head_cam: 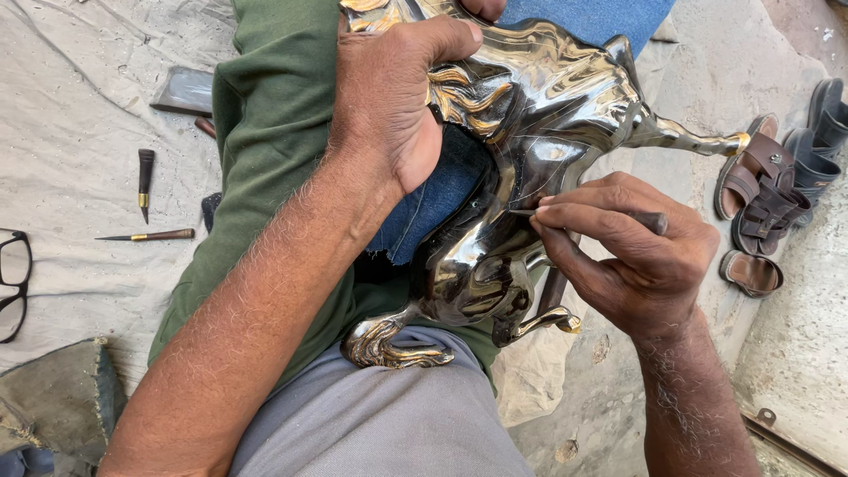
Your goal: The person sits on the ground holding a brass horse figurine on their lap and engraves decorative lines onto its body using a small pointed scribe tool. They rotate and reposition the figurine to reach different areas, continuing to scratch pattern lines across the surface.
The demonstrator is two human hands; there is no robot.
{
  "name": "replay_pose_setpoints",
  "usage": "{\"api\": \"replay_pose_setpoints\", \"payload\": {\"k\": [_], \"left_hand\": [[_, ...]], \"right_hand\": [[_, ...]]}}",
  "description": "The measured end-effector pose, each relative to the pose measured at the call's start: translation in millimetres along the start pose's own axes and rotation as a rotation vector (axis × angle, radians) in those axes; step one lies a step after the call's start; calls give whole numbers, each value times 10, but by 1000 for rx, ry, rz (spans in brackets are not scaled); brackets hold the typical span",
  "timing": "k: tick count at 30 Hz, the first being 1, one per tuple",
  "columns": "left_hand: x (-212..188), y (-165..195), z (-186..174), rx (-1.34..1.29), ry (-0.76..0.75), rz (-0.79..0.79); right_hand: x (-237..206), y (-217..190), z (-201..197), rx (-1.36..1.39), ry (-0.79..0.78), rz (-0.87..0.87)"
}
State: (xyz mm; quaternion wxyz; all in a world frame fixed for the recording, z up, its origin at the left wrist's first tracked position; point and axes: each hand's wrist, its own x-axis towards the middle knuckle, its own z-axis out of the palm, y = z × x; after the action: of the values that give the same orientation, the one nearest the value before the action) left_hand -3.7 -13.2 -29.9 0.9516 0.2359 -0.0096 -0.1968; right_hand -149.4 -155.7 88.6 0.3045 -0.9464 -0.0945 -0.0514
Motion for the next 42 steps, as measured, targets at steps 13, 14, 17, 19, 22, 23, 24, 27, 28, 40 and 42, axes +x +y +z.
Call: {"api": "replay_pose_setpoints", "payload": {"k": [13,14,17,19,22,23,24,27,28,40,42], "left_hand": [[-8,31,-93,-40,78,-87],[-7,37,-97,-29,86,-80],[-22,75,-121,-5,85,-58],[-49,113,-148,2,45,-47],[-55,143,-162,-9,47,-32],[-60,153,-164,-14,50,-43],[-63,162,-165,-21,51,-53],[-72,189,-158,-15,79,-80],[-68,190,-148,-9,90,-90],[-126,261,85,-186,186,-138],[-143,253,98,-121,148,-87]], "right_hand": [[-43,19,85,60,63,-105],[-59,19,94,52,69,-109],[-114,20,124,38,86,-118],[-157,27,155,40,103,-117],[-231,52,196,58,135,-126],[-261,63,208,63,145,-130],[-292,78,221,65,156,-135],[-393,136,256,58,169,-162],[-428,154,269,52,172,-172],[-337,-15,659,253,644,343],[-246,-42,615,150,611,358]]}}
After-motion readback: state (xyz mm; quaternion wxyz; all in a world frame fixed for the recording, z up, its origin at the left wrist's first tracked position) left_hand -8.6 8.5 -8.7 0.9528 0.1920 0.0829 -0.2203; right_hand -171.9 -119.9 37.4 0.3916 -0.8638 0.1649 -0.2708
